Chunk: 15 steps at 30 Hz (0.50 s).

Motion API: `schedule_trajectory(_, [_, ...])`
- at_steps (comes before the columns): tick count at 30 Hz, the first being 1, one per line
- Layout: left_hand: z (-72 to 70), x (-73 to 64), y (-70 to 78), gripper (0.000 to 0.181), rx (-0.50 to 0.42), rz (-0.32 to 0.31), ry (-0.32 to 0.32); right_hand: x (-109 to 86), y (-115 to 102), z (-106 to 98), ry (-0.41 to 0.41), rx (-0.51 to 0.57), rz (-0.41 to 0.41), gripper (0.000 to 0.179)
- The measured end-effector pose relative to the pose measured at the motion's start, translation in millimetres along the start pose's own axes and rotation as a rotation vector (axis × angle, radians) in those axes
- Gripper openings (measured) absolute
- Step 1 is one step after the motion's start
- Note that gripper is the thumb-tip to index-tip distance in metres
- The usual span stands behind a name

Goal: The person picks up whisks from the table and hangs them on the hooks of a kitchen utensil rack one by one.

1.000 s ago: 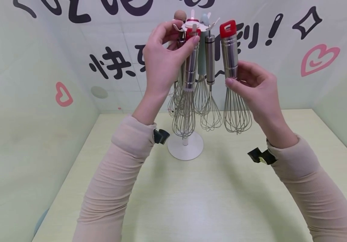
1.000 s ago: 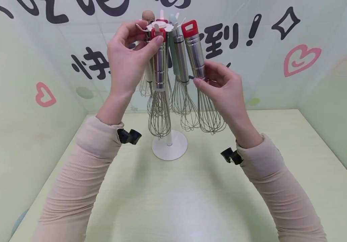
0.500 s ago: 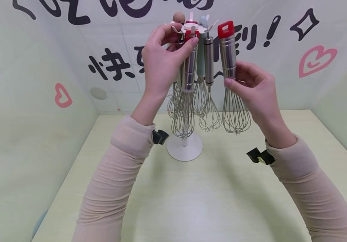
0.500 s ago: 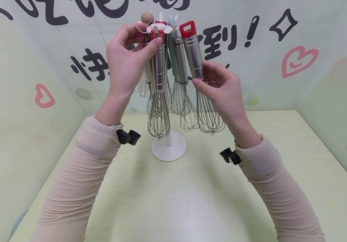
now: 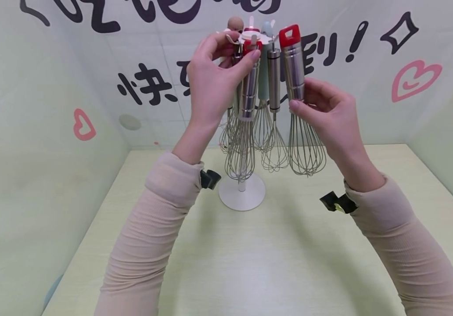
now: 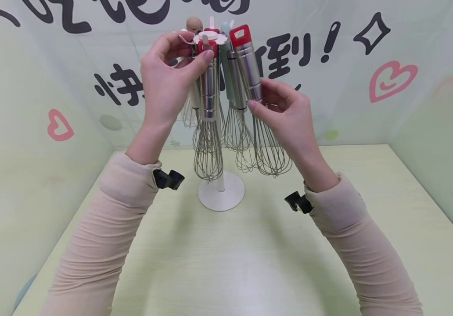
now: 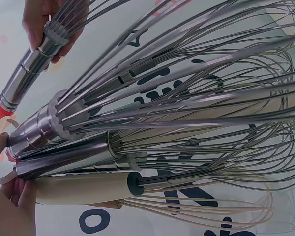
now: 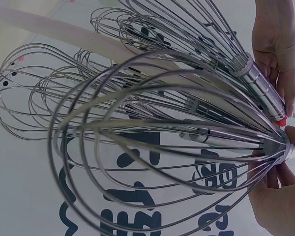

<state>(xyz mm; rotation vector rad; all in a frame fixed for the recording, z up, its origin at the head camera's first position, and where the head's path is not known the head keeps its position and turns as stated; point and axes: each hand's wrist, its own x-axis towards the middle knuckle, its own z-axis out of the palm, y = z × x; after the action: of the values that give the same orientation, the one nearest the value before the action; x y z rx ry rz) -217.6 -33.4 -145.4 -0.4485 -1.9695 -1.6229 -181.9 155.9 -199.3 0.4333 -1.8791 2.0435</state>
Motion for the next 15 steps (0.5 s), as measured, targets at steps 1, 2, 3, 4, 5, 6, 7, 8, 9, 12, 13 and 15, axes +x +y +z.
schedule_trajectory(1, [0.0,0.6,-0.8,0.045,0.001,0.001,0.0,0.3,0.0,0.3,-0.002,0.003,0.001,0.044])
schedule_trajectory(2, [0.0,1.1,-1.3,0.045,0.0,0.0,0.0,0.6,0.0,0.6,-0.003,0.003,0.002,0.044])
schedule_trajectory(3, [-0.1,1.4,-1.6,0.046,0.0,0.0,0.0,0.8,0.1,0.9,-0.004,0.005,0.004,0.044])
schedule_trajectory(4, [0.1,1.6,-2.1,0.046,0.0,0.001,0.0,1.1,0.2,1.0,-0.004,0.006,0.005,0.044])
schedule_trajectory(5, [0.2,1.7,-2.4,0.046,-0.001,0.001,-0.001,1.2,0.3,1.0,-0.004,0.003,0.007,0.044])
schedule_trajectory(6, [0.2,1.8,-2.4,0.046,-0.003,-0.001,-0.002,1.5,0.4,1.0,-0.002,0.002,0.008,0.044])
schedule_trajectory(7, [0.3,1.8,-2.7,0.046,-0.003,0.001,-0.002,1.8,0.5,1.1,-0.001,0.0,0.008,0.044])
schedule_trajectory(8, [0.3,1.9,-2.8,0.046,-0.004,0.001,-0.001,2.2,0.5,1.2,-0.002,-0.003,0.007,0.044])
schedule_trajectory(9, [0.3,1.9,-2.9,0.046,-0.004,0.001,-0.002,2.7,0.6,1.4,-0.002,-0.004,0.005,0.043])
schedule_trajectory(12, [0.2,2.0,-3.0,0.046,-0.008,0.001,-0.001,3.8,0.7,2.2,-0.006,-0.011,0.001,0.043])
schedule_trajectory(13, [0.1,2.0,-2.9,0.046,-0.009,-0.001,-0.001,4.1,0.8,2.4,-0.008,-0.013,0.001,0.043])
schedule_trajectory(15, [0.1,2.0,-2.8,0.047,-0.011,-0.002,-0.002,4.3,1.1,2.6,-0.011,-0.017,0.005,0.044])
